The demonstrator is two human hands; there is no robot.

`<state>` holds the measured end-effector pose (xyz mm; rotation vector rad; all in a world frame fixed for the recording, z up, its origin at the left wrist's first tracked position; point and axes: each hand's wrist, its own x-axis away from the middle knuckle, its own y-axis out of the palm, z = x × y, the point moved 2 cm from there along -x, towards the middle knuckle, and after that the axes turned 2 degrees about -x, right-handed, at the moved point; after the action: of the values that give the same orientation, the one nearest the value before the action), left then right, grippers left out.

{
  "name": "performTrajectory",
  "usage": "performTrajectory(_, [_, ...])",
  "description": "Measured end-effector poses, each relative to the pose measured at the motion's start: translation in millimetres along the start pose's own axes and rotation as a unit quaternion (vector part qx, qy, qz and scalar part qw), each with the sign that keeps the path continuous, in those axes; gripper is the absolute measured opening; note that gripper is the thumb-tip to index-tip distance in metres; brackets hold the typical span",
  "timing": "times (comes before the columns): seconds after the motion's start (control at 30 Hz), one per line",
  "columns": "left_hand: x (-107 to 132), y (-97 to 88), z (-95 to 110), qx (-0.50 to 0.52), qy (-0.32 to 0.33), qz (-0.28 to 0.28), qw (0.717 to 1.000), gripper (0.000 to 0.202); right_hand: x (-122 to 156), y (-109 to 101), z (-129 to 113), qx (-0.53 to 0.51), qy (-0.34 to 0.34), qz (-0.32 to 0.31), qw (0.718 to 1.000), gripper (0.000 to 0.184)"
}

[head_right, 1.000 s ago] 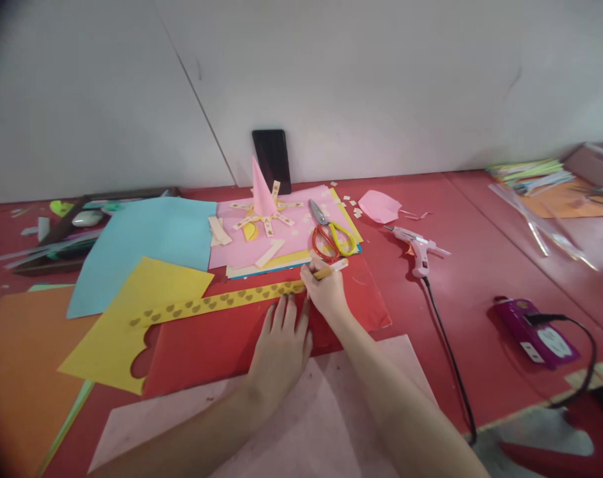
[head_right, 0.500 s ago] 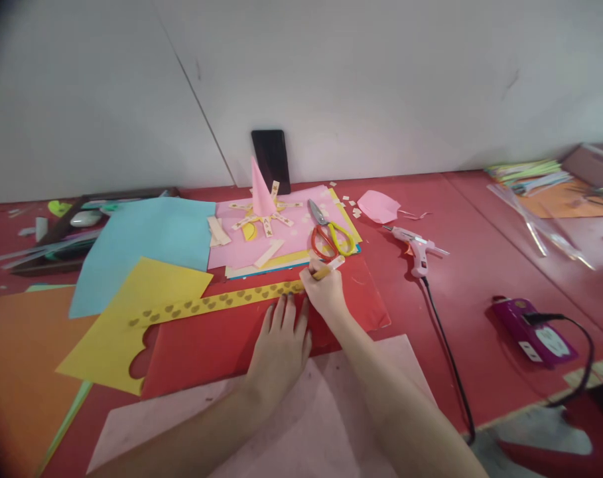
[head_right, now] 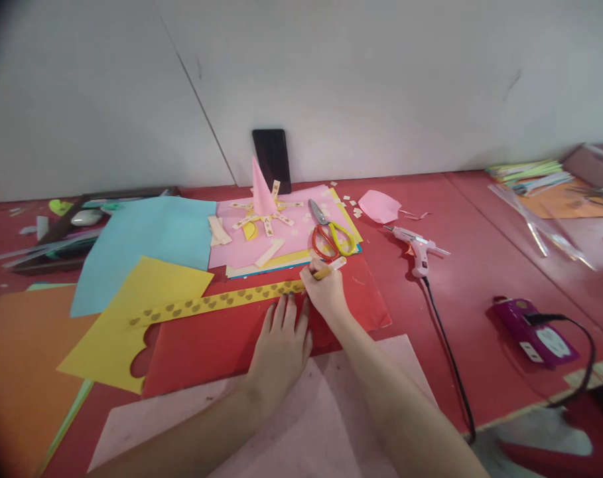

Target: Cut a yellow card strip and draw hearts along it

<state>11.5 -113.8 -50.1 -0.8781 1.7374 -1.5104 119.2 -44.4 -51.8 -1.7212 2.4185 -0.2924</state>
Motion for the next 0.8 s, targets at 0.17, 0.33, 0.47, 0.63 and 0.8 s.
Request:
performTrajectory(0.17, [-1.0,-1.3,0.1,0.012,-0.001,0.000,1.000,0.046,-0.1,0.4,1.3,-0.010,0.009,-0.001,1.000,0.024])
performTrajectory(0.33, [-0.9,-1.8,0.5,-0.011,0.004,-0.004,1.000,0.047,0.6,-0.5,1.4,-0.019,0.012,0.000,1.000,0.024])
performTrajectory(0.47, [-0.3,-1.0,0.8,-0.009,0.003,-0.001,1.000,0.047,0.9,-0.3,0.7,-0.004,0.007,0.008,1.000,0.024])
performTrajectory(0.63, [-0.1,-0.3,0.0,0.002,0.000,0.007,1.000,0.046,1.5,-0.3,1.2,-0.004,0.003,0.012,1.000,0.024])
performTrajectory(0.8, [-0.2,-0.9,-0.3,0.003,0.000,0.004,1.000,0.046,1.6,-1.2,2.2,0.001,-0.002,0.016,1.000,0.024])
